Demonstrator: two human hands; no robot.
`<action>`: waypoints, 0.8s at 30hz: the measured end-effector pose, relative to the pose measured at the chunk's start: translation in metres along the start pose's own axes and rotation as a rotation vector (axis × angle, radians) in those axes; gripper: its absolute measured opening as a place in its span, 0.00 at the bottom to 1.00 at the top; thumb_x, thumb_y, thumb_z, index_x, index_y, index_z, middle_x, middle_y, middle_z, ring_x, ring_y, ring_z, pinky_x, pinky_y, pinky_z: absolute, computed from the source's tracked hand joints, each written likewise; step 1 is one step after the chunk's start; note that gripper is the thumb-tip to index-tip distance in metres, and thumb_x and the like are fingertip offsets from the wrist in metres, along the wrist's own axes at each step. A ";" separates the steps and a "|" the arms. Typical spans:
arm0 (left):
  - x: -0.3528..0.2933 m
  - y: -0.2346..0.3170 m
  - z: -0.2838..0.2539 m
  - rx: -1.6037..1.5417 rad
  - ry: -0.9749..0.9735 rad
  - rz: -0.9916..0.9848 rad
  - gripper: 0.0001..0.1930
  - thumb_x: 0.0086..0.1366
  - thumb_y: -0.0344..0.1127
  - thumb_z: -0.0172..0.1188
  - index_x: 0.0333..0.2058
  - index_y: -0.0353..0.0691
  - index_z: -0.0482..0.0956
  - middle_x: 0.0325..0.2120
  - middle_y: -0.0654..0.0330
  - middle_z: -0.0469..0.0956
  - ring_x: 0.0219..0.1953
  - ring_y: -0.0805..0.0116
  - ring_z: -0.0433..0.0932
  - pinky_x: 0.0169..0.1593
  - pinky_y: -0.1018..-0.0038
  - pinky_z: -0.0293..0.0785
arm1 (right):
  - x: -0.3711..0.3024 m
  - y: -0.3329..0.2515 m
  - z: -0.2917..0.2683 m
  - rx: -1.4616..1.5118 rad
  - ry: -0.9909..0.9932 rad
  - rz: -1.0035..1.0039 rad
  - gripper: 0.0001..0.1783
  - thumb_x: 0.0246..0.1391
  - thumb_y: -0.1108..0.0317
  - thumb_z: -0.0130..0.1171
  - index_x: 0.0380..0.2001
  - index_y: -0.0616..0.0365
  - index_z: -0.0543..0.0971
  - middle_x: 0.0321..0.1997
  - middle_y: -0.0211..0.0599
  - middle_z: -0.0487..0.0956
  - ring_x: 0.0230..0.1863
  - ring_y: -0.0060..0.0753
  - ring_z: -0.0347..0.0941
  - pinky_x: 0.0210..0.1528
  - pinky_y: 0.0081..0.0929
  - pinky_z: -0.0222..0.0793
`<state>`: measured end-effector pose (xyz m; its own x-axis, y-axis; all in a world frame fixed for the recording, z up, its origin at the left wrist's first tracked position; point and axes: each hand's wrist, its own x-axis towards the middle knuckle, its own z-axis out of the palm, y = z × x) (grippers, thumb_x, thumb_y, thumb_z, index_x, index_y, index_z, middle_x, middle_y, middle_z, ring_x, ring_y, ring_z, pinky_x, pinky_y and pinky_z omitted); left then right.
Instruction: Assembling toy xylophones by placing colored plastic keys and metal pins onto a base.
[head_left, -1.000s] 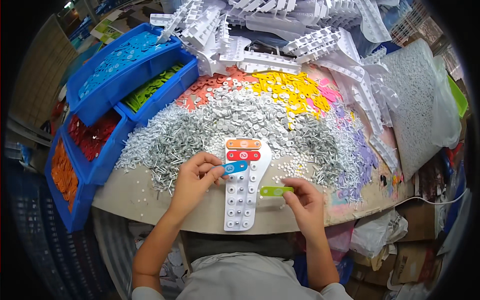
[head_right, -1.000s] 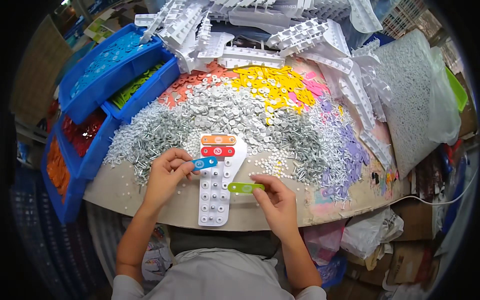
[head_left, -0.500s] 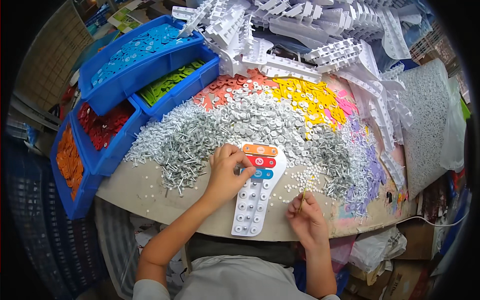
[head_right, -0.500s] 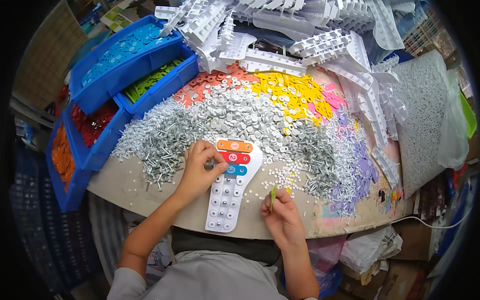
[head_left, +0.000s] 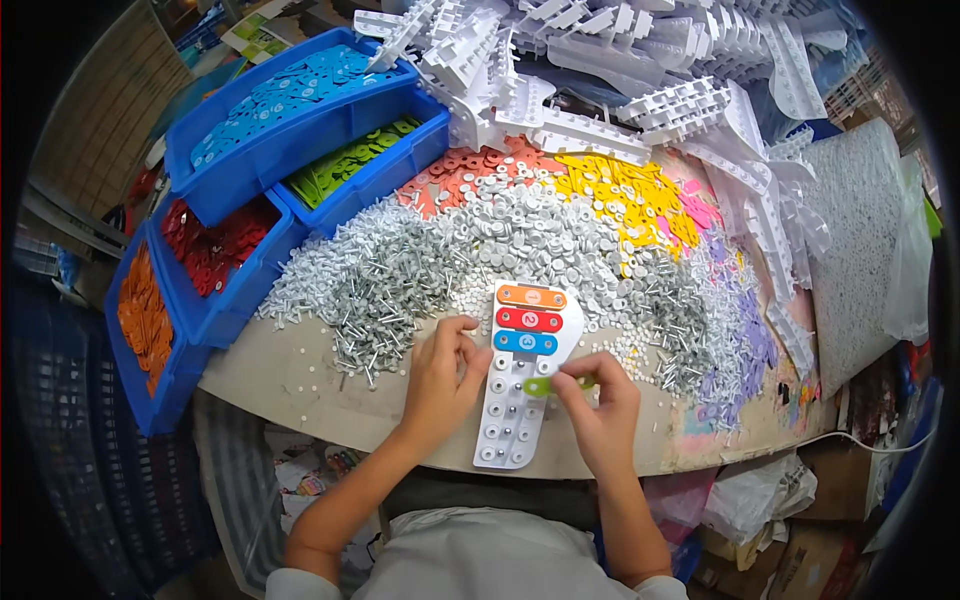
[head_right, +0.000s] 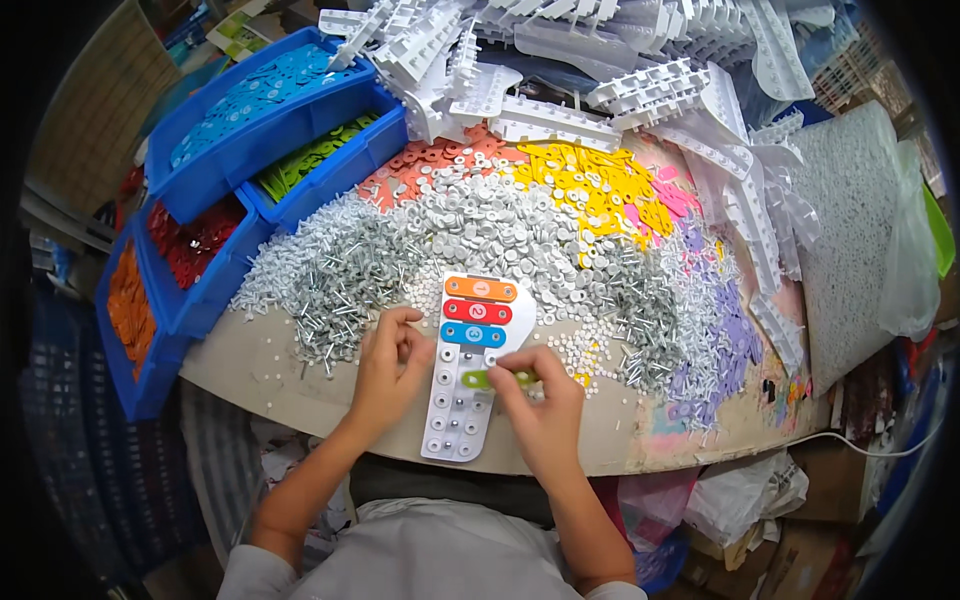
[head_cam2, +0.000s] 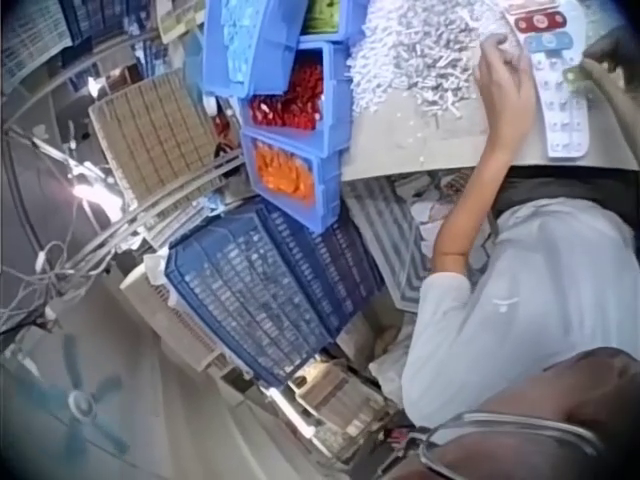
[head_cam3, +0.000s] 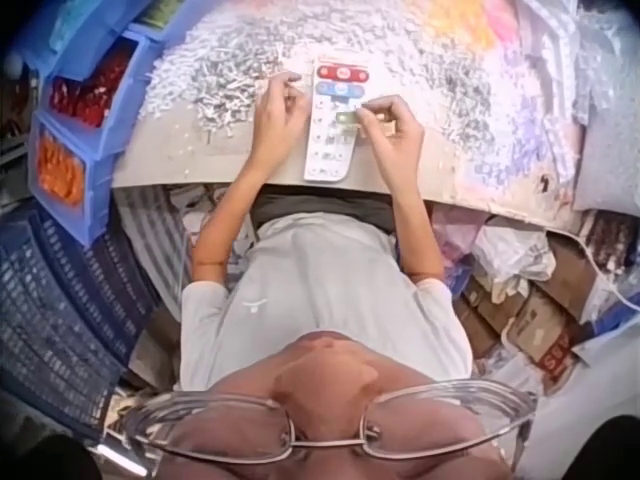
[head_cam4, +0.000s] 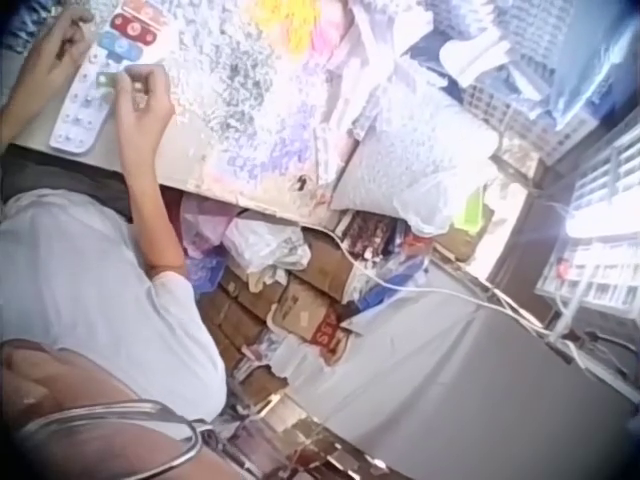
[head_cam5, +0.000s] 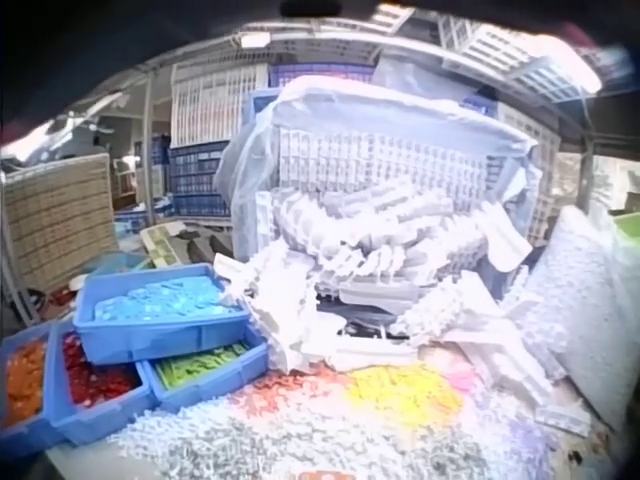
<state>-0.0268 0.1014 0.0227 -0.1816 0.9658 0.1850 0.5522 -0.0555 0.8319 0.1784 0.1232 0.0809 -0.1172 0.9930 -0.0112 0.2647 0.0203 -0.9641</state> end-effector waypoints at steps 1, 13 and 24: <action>-0.010 -0.003 0.002 -0.108 -0.025 -0.097 0.20 0.68 0.36 0.67 0.54 0.38 0.73 0.29 0.61 0.76 0.36 0.60 0.74 0.48 0.62 0.65 | 0.004 0.001 0.007 0.004 0.003 0.004 0.07 0.56 0.75 0.69 0.38 0.62 0.83 0.36 0.32 0.80 0.40 0.23 0.77 0.46 0.24 0.72; 0.001 -0.008 0.016 -0.097 -0.049 -0.059 0.26 0.69 0.36 0.66 0.60 0.36 0.67 0.22 0.67 0.77 0.26 0.67 0.75 0.47 0.63 0.63 | 0.018 0.015 0.043 -0.642 0.082 -0.391 0.09 0.49 0.70 0.73 0.29 0.55 0.80 0.32 0.34 0.76 0.42 0.41 0.69 0.49 0.39 0.60; 0.006 -0.007 0.013 -0.034 -0.161 -0.115 0.13 0.67 0.40 0.68 0.44 0.39 0.80 0.19 0.65 0.77 0.26 0.64 0.75 0.44 0.64 0.64 | 0.022 0.044 0.016 -0.504 0.143 -0.228 0.21 0.44 0.65 0.78 0.34 0.56 0.75 0.42 0.36 0.70 0.48 0.43 0.64 0.55 0.38 0.59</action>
<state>-0.0209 0.1106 0.0106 -0.1079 0.9942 0.0039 0.5066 0.0516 0.8606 0.1724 0.1441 0.0336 -0.1033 0.9622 0.2519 0.6760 0.2537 -0.6919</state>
